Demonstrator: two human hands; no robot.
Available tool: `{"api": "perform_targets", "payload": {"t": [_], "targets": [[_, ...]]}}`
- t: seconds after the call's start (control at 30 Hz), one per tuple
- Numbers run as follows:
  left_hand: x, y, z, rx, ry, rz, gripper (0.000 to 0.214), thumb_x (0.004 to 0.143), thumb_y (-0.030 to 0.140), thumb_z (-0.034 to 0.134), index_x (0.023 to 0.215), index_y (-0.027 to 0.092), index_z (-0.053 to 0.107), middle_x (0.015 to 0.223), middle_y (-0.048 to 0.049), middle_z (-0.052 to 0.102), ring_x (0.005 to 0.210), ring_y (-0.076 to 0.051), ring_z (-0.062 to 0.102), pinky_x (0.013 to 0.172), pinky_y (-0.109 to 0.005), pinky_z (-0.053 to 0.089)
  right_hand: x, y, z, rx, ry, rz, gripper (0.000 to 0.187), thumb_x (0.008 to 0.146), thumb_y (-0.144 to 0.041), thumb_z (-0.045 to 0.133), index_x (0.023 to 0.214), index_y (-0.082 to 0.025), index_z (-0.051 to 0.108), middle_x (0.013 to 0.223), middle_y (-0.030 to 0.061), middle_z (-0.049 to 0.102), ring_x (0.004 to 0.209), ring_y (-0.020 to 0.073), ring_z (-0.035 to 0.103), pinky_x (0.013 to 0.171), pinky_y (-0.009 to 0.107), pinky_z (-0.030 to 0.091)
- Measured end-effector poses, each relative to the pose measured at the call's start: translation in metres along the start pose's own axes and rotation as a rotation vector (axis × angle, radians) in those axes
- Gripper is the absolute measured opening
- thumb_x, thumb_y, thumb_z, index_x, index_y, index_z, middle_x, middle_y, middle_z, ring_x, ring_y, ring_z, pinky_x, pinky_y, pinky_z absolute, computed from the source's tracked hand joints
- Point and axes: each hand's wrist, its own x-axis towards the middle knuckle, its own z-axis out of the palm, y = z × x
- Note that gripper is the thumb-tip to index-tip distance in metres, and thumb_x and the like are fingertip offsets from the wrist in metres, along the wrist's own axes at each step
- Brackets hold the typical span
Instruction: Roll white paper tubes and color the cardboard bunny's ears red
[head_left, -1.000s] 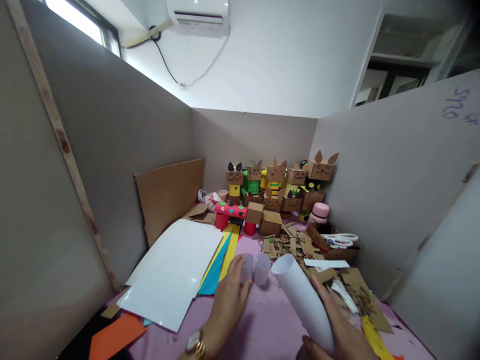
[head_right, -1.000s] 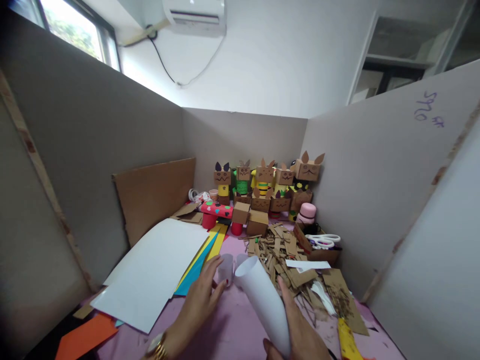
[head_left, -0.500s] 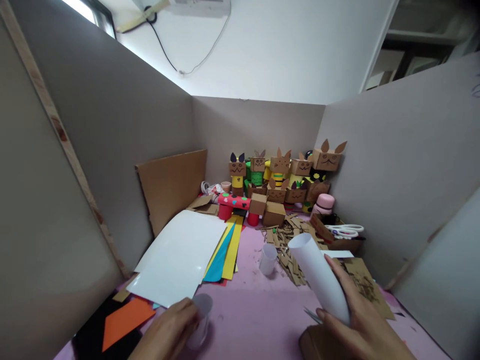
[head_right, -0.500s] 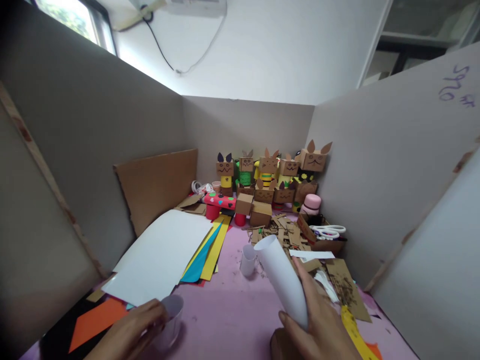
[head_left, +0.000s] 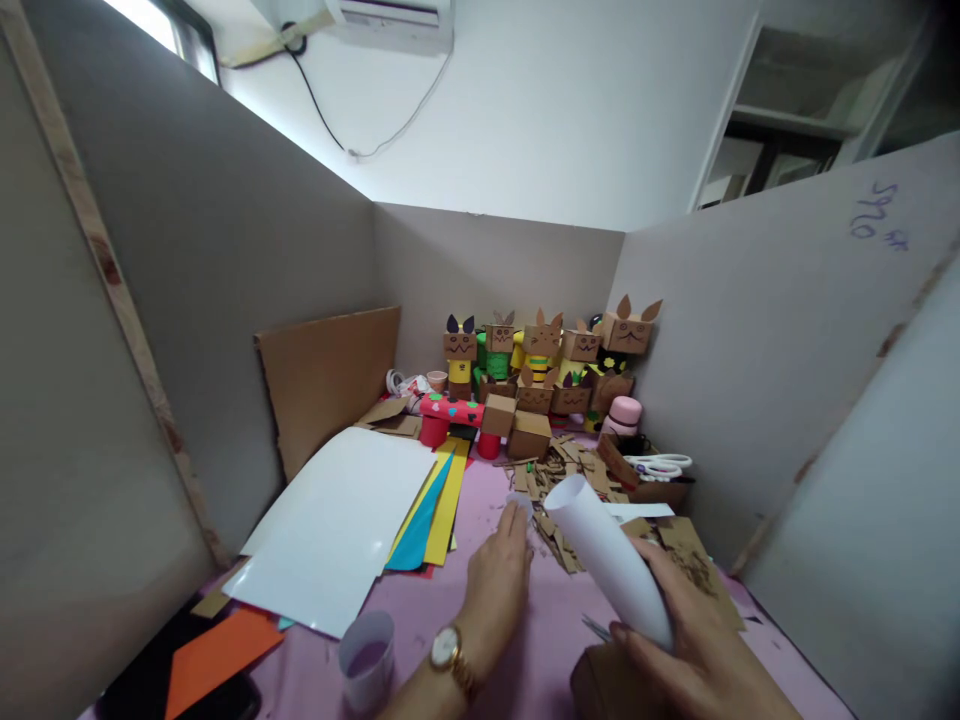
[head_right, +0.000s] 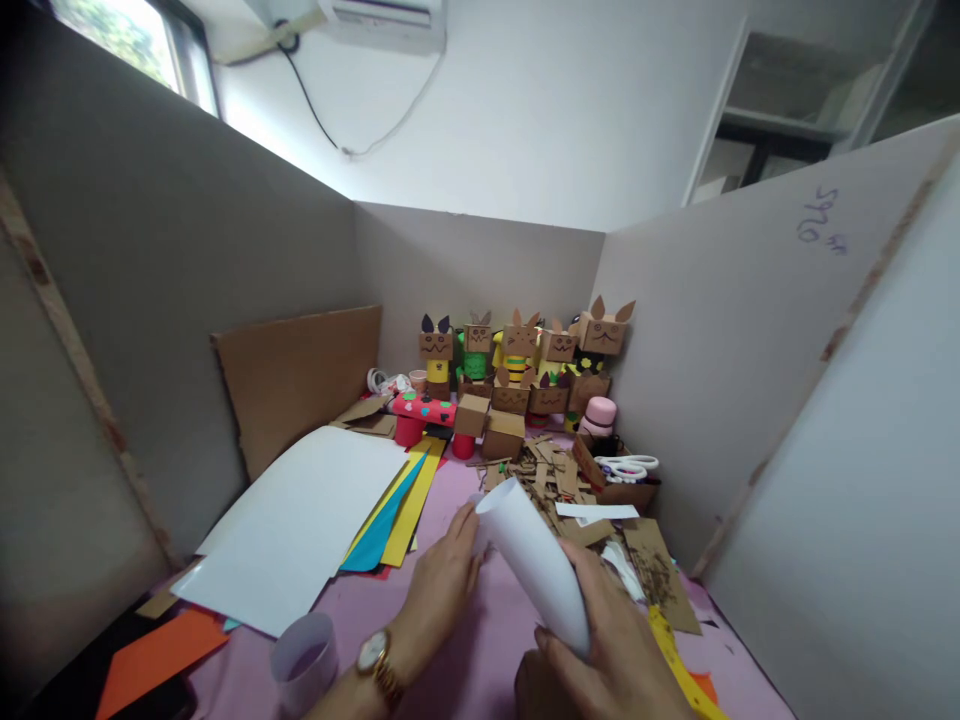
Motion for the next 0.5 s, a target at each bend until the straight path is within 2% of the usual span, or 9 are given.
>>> {"api": "perform_targets", "payload": {"t": [0.1,0.17,0.27,0.37,0.43,0.5], "targets": [[0.022,-0.003,0.008,0.007,-0.033,0.067,0.035,0.082,0.002,0.045,0.104,0.022,0.064,0.109,-0.0082,0.069,0.098,-0.024,0.065,0.09,-0.036,0.047,-0.003,-0.002,-0.007,0.036,-0.053,-0.025,0.063,0.079,-0.026,0.053,0.14,-0.016,0.04,0.143,0.0117,0.05,0.13,0.0307,0.046,0.105,0.044,0.041],[0.016,-0.006,0.001,0.02,-0.067,0.131,0.029,0.085,0.004,0.044,0.094,0.021,0.065,0.102,-0.0073,0.07,0.096,-0.023,0.063,0.089,-0.035,0.046,-0.005,0.001,-0.01,0.052,-0.049,-0.028,0.064,0.079,-0.028,0.054,0.141,-0.016,0.04,0.144,0.0116,0.049,0.132,0.0311,0.044,0.106,0.044,0.039],[-0.02,-0.011,-0.011,0.048,-0.146,0.212,0.024,0.089,0.008,0.044,0.085,0.02,0.065,0.092,-0.0046,0.07,0.087,-0.021,0.061,0.08,-0.032,0.047,-0.007,0.001,-0.009,0.079,-0.044,0.007,0.063,0.081,-0.032,0.054,0.141,-0.018,0.042,0.143,0.0117,0.049,0.133,0.0327,0.042,0.108,0.048,0.036],[-0.062,-0.017,-0.012,0.085,-0.252,0.256,0.021,0.087,0.007,0.05,0.081,0.021,0.065,0.083,-0.0014,0.068,0.079,-0.018,0.061,0.07,-0.027,0.046,-0.005,-0.01,-0.003,0.112,-0.056,0.042,0.065,0.08,-0.033,0.053,0.142,-0.018,0.04,0.143,0.0134,0.048,0.132,0.033,0.042,0.109,0.052,0.033],[-0.081,-0.021,-0.008,0.147,-0.315,0.285,0.02,0.086,0.008,0.053,0.089,0.024,0.066,0.097,-0.0031,0.068,0.087,-0.019,0.063,0.071,-0.027,0.049,0.0,-0.023,0.003,0.119,-0.079,0.047,0.069,0.078,-0.029,0.054,0.144,-0.016,0.037,0.141,0.015,0.049,0.13,0.0319,0.045,0.107,0.052,0.035],[-0.091,-0.025,-0.002,0.17,-0.318,0.295,0.027,0.084,0.01,0.055,0.103,0.026,0.064,0.117,-0.0074,0.063,0.094,-0.022,0.064,0.074,-0.028,0.052,0.004,-0.034,0.01,0.126,-0.113,0.023,0.072,0.075,-0.025,0.055,0.143,-0.012,0.036,0.14,0.0165,0.049,0.129,0.0308,0.045,0.107,0.049,0.036]]}}
